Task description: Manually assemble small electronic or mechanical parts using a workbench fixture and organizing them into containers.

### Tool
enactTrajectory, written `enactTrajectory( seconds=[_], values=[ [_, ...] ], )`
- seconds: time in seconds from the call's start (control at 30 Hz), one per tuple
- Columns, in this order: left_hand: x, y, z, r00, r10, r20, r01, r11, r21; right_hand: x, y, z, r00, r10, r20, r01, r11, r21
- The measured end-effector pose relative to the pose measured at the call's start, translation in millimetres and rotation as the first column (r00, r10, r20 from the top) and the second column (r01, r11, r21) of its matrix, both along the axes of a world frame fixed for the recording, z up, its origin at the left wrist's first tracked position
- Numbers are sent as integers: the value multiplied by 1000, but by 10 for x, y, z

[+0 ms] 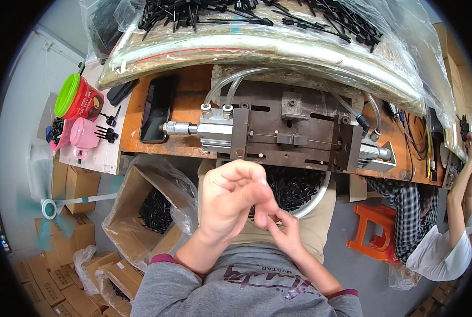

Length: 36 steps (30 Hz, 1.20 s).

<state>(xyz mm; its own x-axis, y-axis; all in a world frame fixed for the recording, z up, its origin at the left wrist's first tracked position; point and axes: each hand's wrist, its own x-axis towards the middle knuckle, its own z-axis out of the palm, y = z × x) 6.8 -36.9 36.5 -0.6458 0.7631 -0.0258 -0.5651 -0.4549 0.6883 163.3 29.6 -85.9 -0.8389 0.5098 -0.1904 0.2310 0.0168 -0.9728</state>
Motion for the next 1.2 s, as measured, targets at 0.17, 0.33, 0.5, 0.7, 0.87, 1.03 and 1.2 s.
enactTrajectory(
  seconds=[0.17, 0.33, 0.5, 0.7, 0.87, 1.03, 1.2],
  values=[
    [-39, 41, -76, 1000, 3, -4, -4, 996, -93, -3, 24, 25, 1000, -4, 21, 5, 999, -50],
    [-46, 45, -11, 1000, 16, 4, -15, 983, -182, -11, 16, 46, 1000, -4, 9, 4, 999, -50],
    [-69, -29, -89, 998, -24, -59, 15, 989, -149, -9, 59, 123, 1000, 2, -4, -2, 1000, -31],
    [-97, -99, -181, 999, -47, -7, 47, 998, -29, -188, 475, 700, 970, -9, -243, 72, 965, 252],
    [-17, -130, 38, 990, -85, -115, 73, 992, -107, -763, 1090, 1263, 866, -16, -500, 280, 844, 458],
    [-68, -331, -11, 990, -140, -37, 133, 981, -144, -1519, 1677, 1827, 877, 43, -478, 422, 404, 811],
    [-77, -285, -107, 974, 92, -207, -93, 996, 8, -2013, 2045, 2048, 996, -34, -83, 85, 68, 994]
  ],
)
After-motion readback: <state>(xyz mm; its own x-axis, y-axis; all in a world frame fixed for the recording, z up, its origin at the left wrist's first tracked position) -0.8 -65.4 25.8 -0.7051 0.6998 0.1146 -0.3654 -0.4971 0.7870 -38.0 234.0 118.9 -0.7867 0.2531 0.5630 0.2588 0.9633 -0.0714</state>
